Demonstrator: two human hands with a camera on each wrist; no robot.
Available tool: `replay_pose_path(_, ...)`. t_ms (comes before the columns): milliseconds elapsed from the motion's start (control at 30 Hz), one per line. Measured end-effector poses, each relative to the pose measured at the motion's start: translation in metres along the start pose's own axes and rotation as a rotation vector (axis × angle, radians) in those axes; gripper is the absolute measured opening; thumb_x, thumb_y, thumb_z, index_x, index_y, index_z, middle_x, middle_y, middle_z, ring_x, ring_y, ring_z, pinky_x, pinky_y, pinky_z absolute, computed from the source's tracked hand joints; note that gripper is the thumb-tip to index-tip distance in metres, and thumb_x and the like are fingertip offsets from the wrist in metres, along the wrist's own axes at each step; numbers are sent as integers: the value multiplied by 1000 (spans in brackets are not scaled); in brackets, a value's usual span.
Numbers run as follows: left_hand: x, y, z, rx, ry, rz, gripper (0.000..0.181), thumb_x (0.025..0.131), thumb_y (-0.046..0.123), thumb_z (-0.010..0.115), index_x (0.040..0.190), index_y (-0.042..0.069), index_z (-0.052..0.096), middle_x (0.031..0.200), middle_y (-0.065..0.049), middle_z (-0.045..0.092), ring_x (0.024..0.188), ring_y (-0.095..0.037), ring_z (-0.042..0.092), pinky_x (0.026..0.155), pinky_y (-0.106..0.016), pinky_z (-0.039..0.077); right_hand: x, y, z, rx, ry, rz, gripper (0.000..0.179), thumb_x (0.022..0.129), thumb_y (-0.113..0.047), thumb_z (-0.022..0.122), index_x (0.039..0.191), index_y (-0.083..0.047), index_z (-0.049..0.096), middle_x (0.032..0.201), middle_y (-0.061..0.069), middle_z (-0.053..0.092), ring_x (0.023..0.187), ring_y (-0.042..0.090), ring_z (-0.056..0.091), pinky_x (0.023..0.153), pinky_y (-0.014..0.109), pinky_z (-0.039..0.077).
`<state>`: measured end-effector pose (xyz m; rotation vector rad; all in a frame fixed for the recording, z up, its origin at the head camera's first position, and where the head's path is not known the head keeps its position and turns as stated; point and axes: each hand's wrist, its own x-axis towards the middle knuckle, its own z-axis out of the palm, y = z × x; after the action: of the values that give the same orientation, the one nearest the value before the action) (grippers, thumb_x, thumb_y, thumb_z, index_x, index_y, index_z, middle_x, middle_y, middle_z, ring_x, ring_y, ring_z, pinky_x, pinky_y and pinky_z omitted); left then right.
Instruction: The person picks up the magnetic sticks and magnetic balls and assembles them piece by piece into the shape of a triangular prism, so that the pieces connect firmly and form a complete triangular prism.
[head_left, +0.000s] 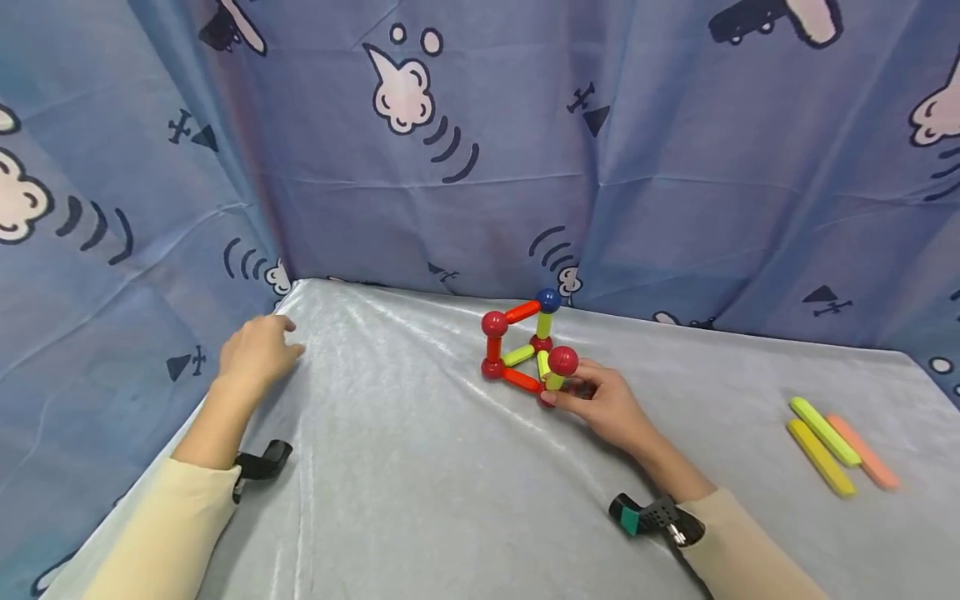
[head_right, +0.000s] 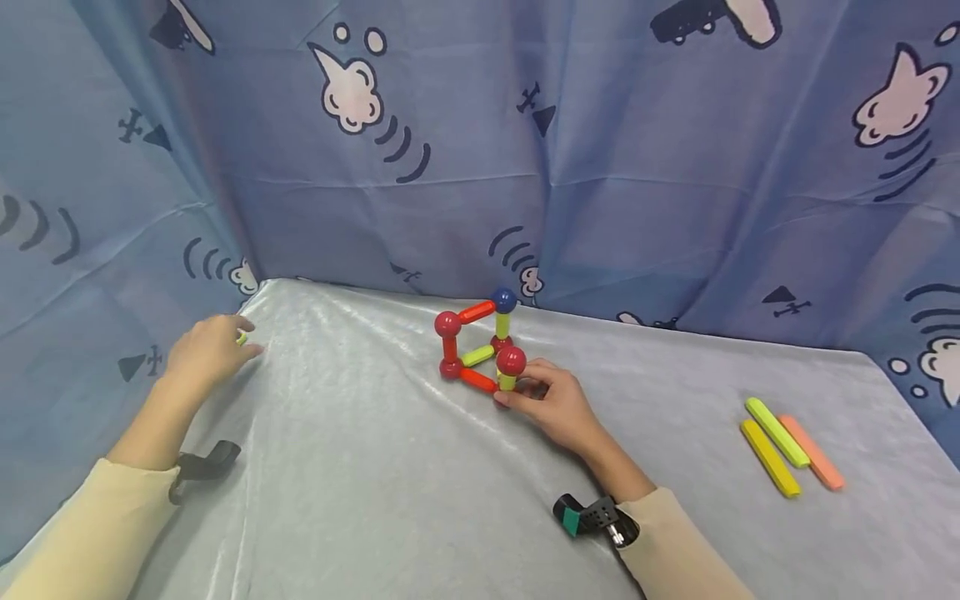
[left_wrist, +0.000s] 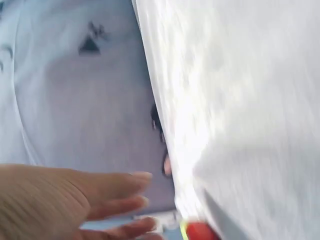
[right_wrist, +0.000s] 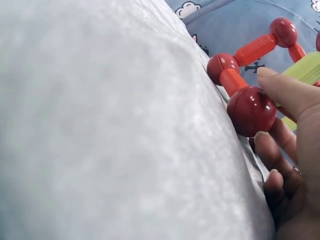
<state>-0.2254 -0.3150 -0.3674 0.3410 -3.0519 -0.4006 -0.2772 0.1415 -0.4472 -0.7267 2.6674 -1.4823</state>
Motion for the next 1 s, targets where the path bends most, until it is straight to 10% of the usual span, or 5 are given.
replay_pose_path(200,-2,-26,1,15,-130,-85,31,90,20,65,110,-4,64,105,-30,64,92,-45,63,68,-53,50,0,0,-1,53,1,-14,31,84,-17,82,114,-11,73,89,6,64,79,18,56,67,23,47)
replay_pose_path(500,7,-24,13,-13,-52,4,25,91,12,61,111,-3,64,104,-28,68,94,-49,65,71,-58,51,-1,3,-3,111,-26,-12,26,86,-13,81,110,-8,73,81,8,61,68,15,53,58,23,44)
replay_pose_path(833,-3,88,3,-452,22,469,25,93,9,70,118,5,72,111,-12,76,101,-28,72,89,-44,59,-1,2,-6,126,-36,-18,26,87,-12,80,111,-7,73,81,8,60,67,15,53,57,23,44)
replay_pose_path(1000,-11,144,5,-517,93,711,26,90,8,76,116,11,74,106,-3,76,99,-19,69,92,-40,58,-1,1,-5,117,-43,-15,27,87,-13,80,113,-7,73,85,9,62,68,15,53,58,23,44)
